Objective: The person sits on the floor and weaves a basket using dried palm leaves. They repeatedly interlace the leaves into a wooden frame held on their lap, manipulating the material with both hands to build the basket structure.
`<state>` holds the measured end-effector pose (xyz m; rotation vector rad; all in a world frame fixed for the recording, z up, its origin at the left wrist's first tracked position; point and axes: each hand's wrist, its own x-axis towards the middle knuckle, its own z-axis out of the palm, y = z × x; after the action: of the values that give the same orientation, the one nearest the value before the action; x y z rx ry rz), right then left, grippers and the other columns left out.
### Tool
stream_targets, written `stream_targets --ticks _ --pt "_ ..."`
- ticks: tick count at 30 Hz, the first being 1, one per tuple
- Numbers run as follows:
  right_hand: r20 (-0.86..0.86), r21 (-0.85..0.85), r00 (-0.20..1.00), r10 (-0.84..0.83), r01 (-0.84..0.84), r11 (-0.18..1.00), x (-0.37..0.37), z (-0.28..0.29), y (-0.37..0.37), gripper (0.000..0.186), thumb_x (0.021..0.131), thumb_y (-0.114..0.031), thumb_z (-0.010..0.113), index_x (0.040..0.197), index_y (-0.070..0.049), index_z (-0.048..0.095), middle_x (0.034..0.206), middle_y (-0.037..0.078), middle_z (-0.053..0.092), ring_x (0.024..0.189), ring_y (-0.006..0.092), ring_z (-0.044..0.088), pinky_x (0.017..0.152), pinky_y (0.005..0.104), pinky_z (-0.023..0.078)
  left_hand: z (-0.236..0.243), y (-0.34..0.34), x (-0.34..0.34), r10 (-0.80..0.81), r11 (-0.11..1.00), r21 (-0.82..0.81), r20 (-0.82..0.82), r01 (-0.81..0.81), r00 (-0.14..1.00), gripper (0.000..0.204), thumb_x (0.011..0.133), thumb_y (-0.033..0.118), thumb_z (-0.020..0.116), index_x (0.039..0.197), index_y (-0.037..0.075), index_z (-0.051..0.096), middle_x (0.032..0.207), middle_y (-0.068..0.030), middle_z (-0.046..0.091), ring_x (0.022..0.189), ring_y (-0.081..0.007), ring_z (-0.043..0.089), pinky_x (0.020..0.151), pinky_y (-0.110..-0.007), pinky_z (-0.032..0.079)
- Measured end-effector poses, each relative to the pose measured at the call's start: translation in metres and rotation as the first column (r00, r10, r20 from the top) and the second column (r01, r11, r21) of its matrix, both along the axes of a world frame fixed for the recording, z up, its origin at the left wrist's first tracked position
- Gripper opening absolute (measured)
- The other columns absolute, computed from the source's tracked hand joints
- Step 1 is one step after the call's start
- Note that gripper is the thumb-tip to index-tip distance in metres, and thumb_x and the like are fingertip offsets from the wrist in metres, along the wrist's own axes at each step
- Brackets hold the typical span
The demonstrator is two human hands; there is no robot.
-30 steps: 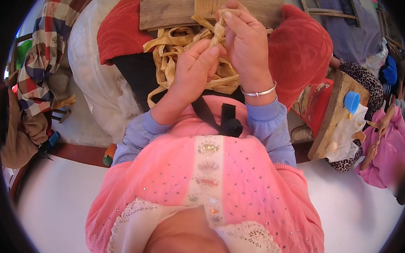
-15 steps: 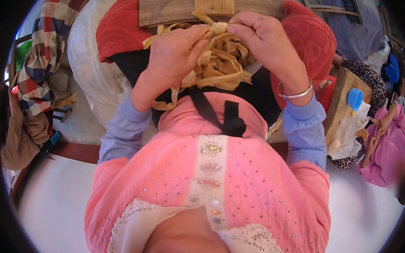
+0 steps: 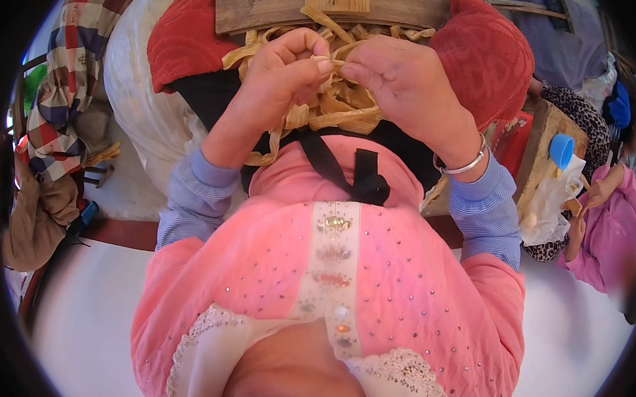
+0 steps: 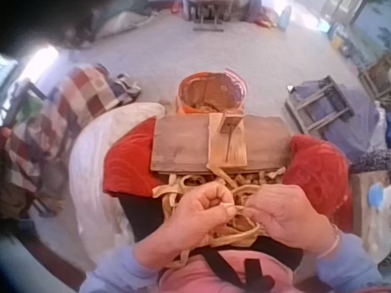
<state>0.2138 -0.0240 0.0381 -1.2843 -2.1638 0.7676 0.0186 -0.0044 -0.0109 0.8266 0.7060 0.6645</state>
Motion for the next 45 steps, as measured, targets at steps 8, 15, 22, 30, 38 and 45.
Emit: stream_targets --ticks 8,15,22,30,38,45 --pt "-0.074 -0.142 0.996 -0.054 0.043 0.989 0.018 -0.013 -0.004 0.009 0.086 -0.008 0.064 0.088 0.001 0.063 0.072 0.012 0.057 0.063 0.0249 0.055 0.059 0.0284 0.045 -0.011 -0.001 -0.038 -0.051 0.888 0.406 -0.380 0.216 0.924 0.018 0.095 0.016 0.057 0.093 -0.001 0.063 0.079 0.0038 0.054 0.071 -0.0051 0.046 0.064 -0.020 0.039" --pt "-0.150 -0.230 0.934 -0.324 0.285 0.930 0.036 -0.019 0.018 0.024 0.094 -0.023 0.058 0.101 0.000 0.062 0.072 -0.001 0.056 0.065 0.0067 0.053 0.059 0.0232 0.045 -0.017 0.021 -0.021 -0.058 0.852 0.465 -0.372 0.240 0.926 0.023 0.094 0.021 0.058 0.090 -0.001 0.063 0.070 0.0061 0.048 0.066 -0.0039 0.041 0.057 -0.021 0.035" --pt "-0.294 -0.701 0.915 -0.277 -0.009 0.713 0.039 -0.031 0.048 0.025 0.093 -0.025 0.059 0.101 -0.002 0.064 0.075 -0.001 0.058 0.061 0.0036 0.051 0.054 0.0177 0.043 -0.028 0.049 0.009 -0.076 0.924 0.351 -0.218 0.151 0.973 0.023 0.094 0.021 0.059 0.100 0.000 0.067 0.070 0.0077 0.050 0.062 -0.0004 0.040 0.051 -0.018 0.031" --pt "-0.358 -0.568 0.780 -0.513 0.255 0.783 0.020 -0.064 0.081 0.017 0.092 -0.020 0.057 0.097 -0.005 0.064 0.073 -0.003 0.058 0.060 0.0022 0.047 0.051 0.0172 0.039 -0.045 0.094 0.014 0.204 0.908 0.407 -0.224 -0.098 0.953 0.019 0.093 0.012 0.051 0.105 0.001 0.062 0.075 0.0019 0.058 0.059 -0.0025 0.045 0.051 -0.016 0.036" --pt "-0.055 -0.162 0.936 -0.347 0.334 0.928 0.021 -0.091 0.093 0.019 0.092 -0.019 0.057 0.095 -0.002 0.064 0.073 -0.001 0.058 0.061 0.0063 0.051 0.055 0.0213 0.042 -0.070 0.109 0.023 0.426 0.697 0.715 -0.481 0.061 0.766 0.016 0.090 0.013 0.055 0.098 0.001 0.061 0.074 -0.0030 0.062 0.064 -0.0098 0.055 0.059 -0.026 0.045" --pt "-0.189 -0.552 0.858 -0.478 0.310 0.774 0.025 -0.062 0.063 0.023 0.092 -0.014 0.054 0.112 -0.004 0.062 0.070 -0.004 0.052 0.061 0.0046 0.047 0.055 0.0208 0.041 -0.058 0.121 -0.006 0.513 0.674 0.736 -0.414 -0.055 0.752 0.019 0.090 0.014 0.056 0.100 -0.001 0.063 0.073 -0.0036 0.062 0.068 -0.0097 0.055 0.064 -0.027 0.046"
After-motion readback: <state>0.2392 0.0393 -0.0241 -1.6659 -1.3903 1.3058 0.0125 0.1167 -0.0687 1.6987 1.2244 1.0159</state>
